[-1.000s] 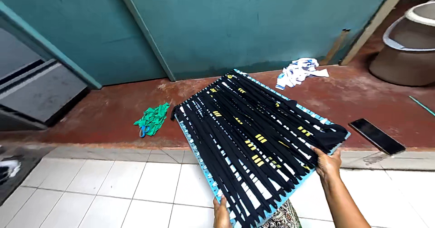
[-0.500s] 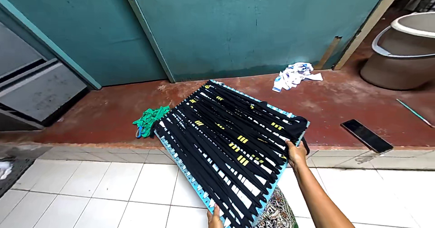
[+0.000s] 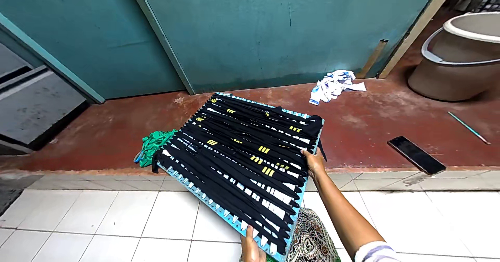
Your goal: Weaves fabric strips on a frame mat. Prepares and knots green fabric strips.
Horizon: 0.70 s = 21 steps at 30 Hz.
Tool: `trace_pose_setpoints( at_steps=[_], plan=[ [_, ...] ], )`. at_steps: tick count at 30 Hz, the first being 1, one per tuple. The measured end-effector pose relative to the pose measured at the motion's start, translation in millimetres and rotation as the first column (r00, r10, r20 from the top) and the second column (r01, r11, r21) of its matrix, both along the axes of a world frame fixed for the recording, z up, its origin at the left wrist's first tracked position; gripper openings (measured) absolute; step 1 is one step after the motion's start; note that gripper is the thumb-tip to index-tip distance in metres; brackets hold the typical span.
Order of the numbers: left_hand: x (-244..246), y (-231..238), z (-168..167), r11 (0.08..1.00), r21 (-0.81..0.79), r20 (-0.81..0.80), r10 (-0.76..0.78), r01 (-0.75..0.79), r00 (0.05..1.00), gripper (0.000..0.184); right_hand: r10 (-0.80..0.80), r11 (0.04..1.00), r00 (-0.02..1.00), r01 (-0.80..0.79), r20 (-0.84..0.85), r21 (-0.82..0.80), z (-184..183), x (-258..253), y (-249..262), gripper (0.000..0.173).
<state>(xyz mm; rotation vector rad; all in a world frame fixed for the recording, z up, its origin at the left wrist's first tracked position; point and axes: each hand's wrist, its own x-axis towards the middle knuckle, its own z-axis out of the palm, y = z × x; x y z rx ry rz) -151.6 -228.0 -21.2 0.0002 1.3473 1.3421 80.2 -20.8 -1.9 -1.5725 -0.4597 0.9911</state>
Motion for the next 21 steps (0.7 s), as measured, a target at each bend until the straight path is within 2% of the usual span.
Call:
trace_pose_setpoints(
  at_steps=[3, 6, 9, 11, 13, 16, 19, 21],
  plan=[
    [14.9, 6.6, 9.6, 0.996, -0.065, 0.001, -0.06, 0.06, 0.998, 0.045, 0.021, 1.0, 1.0, -0.021, 0.014, -0.021, 7.0, 4.0, 4.5, 0.086],
    [32.7, 8.2, 21.9, 0.96, -0.182, -0.027, -0.222, 0.214, 0.975, 0.056, 0.042, 0.999, 0.998, -0.041, 0.049, -0.019, 15.6, 12.1, 9.9, 0.09],
    [51.2, 3.8, 27.0, 0.895, -0.177, 0.031, -0.41, 0.409, 0.911, 0.059, 0.139, 0.989, 0.982, -0.131, 0.13, -0.07, 24.3, 33.9, 12.8, 0.1],
    [60.2, 1.9, 31.0, 0.824, -0.117, 0.088, -0.548, 0.555, 0.832, 0.057, 0.277, 0.957, 0.944, -0.254, 0.182, -0.139, 31.3, 56.1, 13.9, 0.105],
    [71.6, 1.6, 32.9, 0.763, 0.008, 0.121, -0.643, 0.647, 0.757, 0.05, 0.351, 0.93, 0.912, -0.315, 0.211, -0.187, 35.3, 77.0, 16.0, 0.109],
    [87.9, 8.3, 26.4, 0.56, 0.117, 0.233, -0.818, 0.82, 0.525, 0.057, 0.349, 0.93, 0.897, -0.297, 0.272, -0.215, 36.9, 104.8, 24.8, 0.104],
    [112.0, 13.8, 14.9, 0.398, 0.181, 0.29, -0.895, 0.899, 0.338, 0.065, 0.334, 0.933, 0.884, -0.262, 0.327, -0.246, 36.6, 130.0, 36.7, 0.09],
    [127.9, 18.6, 0.6, 0.306, 0.228, 0.301, -0.925, 0.924, 0.232, 0.063, 0.33, 0.932, 0.881, -0.248, 0.34, -0.263, 33.2, 145.8, 43.7, 0.085]
  ],
)
